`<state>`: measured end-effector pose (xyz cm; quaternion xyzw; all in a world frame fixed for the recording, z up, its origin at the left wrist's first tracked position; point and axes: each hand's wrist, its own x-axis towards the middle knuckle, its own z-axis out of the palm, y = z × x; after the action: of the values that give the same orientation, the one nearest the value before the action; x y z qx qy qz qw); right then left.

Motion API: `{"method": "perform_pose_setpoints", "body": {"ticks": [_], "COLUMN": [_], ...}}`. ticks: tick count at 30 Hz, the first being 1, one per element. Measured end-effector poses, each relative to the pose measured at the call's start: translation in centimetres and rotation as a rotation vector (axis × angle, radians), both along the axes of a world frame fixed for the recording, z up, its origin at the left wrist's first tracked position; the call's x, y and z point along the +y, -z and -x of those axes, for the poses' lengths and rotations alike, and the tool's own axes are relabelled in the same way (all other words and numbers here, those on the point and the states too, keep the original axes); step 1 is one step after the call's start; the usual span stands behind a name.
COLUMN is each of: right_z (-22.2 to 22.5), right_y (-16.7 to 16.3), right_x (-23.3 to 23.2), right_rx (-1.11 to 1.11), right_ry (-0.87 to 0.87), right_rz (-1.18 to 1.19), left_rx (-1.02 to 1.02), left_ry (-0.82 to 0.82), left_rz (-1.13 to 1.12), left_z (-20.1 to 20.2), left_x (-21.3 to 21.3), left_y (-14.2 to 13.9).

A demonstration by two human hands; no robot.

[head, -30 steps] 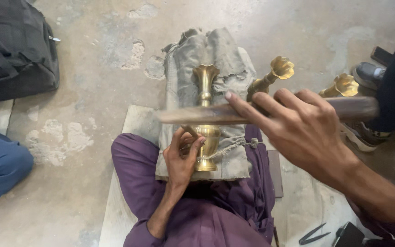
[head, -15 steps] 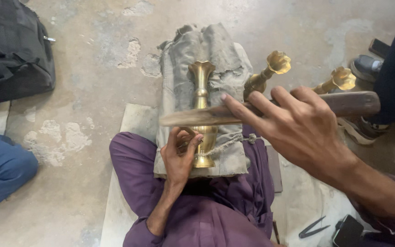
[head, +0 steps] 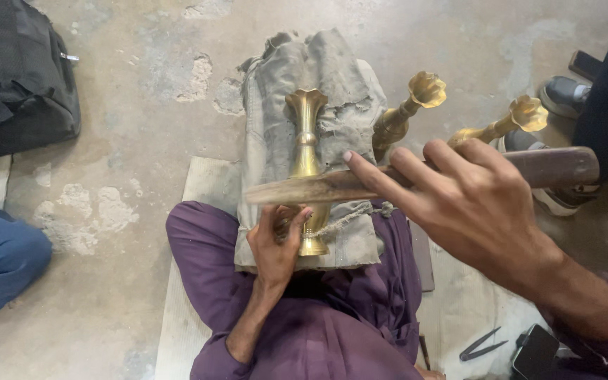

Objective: The person sits on the floor with a brass vase resting on a cloth pad on their lap. They hold a small steel punch against the vase's surface with one hand and strike it with a wooden mallet held in the other hand, working repeatedly around the vase body to shape and decorate the brass.

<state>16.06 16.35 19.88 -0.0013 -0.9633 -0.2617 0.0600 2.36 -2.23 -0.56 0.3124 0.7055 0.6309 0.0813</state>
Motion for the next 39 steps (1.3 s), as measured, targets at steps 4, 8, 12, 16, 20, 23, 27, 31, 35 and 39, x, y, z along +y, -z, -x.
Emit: {"method": "perform_pose_setpoints", "body": {"ticks": [4, 8, 12, 16, 20, 23, 27, 31, 35, 39], "right_z": [-0.3, -0.7, -1.1, -2.1, -2.2, -2.2, -2.0, -2.6, -2.7, -2.5], "right_y": [0.6, 0.7, 0.9, 1.4, 1.7, 1.3, 1.2, 1.5, 1.8, 1.6], "right_x": [0.2, 0.1, 0.2, 0.2, 0.1, -0.4, -0.6, -0.4, -0.2, -0.5], "right_rx": [0.075, 0.071, 0.085, 0.120, 0.057, 0.106, 0.135, 0.152, 0.110, 0.163], "right_ry": [0.027, 0.000, 0.016, 0.007, 0.109, 0.028, 0.018, 0.020, 0.121, 0.028], "right_rz": [0.259, -0.086, 0.168, -0.008, 0.284, -0.150, 0.198, 0.022, 0.288, 0.085], "left_rx": [-0.013, 0.014, 0.032, 0.017, 0.043, 0.117, 0.128, 0.016, 0.095, 0.165], "left_ry": [0.031, 0.036, 0.010, 0.002, -0.015, -0.002, 0.001, 0.000, -0.008, 0.019], "left_rz": [-0.034, -0.041, -0.014, -0.008, 0.045, -0.011, -0.026, 0.002, 0.019, -0.044], "left_z": [-0.1, -0.3, -0.5, -0.5, -0.5, -0.4, -0.4, -0.6, -0.6, -0.6], "left_x": [-0.1, -0.3, -0.4, -0.6, -0.6, -0.6, -0.6, -0.6, -0.6, -0.7], "left_y": [0.3, 0.6, 1.0, 1.6, 1.9, 1.9, 1.9, 2.0, 2.1, 2.5]}}
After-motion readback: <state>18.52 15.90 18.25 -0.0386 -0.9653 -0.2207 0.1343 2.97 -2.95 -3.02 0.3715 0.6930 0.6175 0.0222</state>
